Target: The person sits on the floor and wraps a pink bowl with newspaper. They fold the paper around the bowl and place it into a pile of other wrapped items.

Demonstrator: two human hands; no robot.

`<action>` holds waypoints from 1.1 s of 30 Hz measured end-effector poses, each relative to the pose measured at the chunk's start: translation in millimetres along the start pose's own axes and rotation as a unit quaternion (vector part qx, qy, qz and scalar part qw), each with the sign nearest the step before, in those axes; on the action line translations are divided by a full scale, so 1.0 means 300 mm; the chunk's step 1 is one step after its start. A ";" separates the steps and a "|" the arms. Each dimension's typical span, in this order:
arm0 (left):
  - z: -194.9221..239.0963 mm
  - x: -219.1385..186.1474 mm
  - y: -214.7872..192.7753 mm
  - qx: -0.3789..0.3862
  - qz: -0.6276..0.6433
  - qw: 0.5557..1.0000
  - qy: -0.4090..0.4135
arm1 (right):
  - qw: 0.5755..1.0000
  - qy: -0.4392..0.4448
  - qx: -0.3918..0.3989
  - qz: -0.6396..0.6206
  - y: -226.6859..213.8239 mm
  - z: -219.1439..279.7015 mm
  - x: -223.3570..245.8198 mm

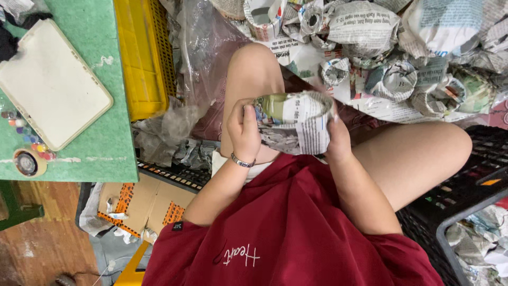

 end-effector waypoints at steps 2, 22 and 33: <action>0.004 0.008 0.012 -0.007 0.007 1.000 -0.006 | 0.999 -0.023 -0.036 0.022 -0.002 0.003 0.024; 0.010 0.003 0.058 -0.003 -0.019 0.999 -0.048 | 0.983 0.171 -0.008 -0.072 -0.001 -0.009 0.113; 0.006 -0.123 0.072 0.057 -0.061 0.996 0.041 | 0.982 0.159 -0.095 -0.046 -0.091 0.063 0.028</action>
Point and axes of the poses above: each hand's wrist, its own z-axis away from the middle knuckle, its own y-axis out of the palm, x = y × z, the point moved 6 cm from there along -z, towards the middle knuckle, and after that the axes turned 7 degrees about -x, right-handed, at the moved point
